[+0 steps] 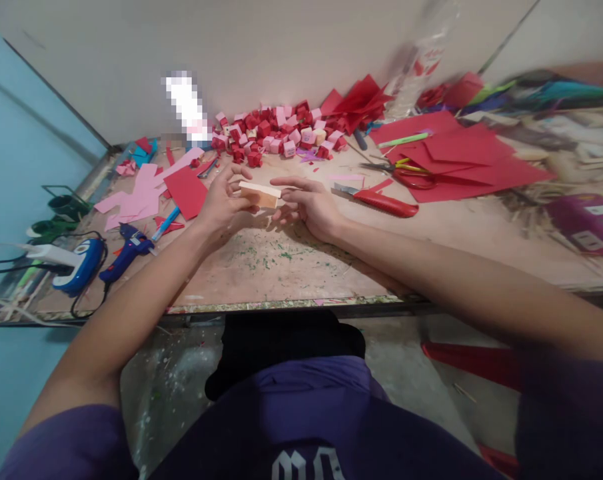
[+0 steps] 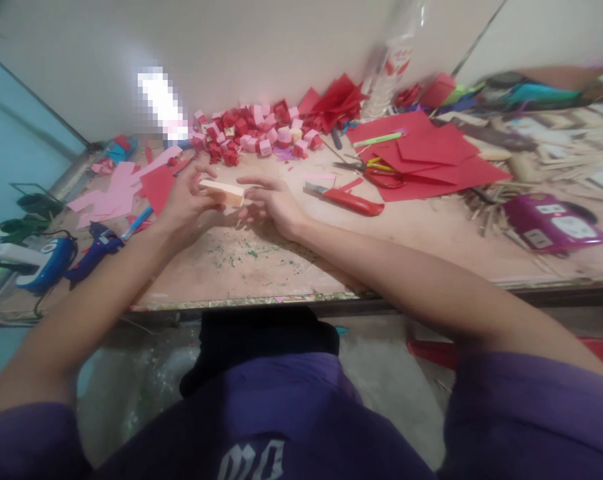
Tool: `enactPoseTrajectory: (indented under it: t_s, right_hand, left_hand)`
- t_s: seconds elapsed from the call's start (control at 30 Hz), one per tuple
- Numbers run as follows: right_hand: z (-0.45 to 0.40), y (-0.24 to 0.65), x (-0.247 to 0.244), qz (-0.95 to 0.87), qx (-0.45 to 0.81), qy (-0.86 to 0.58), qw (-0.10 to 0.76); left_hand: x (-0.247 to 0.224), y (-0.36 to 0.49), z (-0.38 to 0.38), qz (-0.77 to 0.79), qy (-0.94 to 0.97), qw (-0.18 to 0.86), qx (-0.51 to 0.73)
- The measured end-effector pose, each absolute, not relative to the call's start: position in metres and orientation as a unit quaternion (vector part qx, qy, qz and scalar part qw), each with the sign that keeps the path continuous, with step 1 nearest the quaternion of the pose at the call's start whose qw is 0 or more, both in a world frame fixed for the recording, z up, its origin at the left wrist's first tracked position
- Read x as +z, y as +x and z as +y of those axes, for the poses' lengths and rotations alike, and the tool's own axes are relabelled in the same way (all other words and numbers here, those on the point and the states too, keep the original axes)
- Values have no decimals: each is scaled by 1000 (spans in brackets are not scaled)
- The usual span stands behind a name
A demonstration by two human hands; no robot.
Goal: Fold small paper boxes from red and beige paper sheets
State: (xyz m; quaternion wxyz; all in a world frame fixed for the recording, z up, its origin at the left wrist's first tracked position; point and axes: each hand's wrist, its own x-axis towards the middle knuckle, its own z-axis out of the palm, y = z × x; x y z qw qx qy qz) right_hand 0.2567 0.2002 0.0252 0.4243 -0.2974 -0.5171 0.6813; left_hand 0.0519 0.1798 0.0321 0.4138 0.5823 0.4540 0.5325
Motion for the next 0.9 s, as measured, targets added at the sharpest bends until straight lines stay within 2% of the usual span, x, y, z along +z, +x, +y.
enactPoseTrajectory:
  t_s: [0.13,0.33,0.9]
  right_hand:
    - [199,257,19,-538,656,-297,439]
    - [199,253,17,-535,629,-307,472]
    - [201,254,15,-557,590,-360,460]
  left_hand:
    - [29,51,176,445,588,459,496]
    - [25,50,175,450,584,471,484]
    - [33,49,175,452,568,503,469]
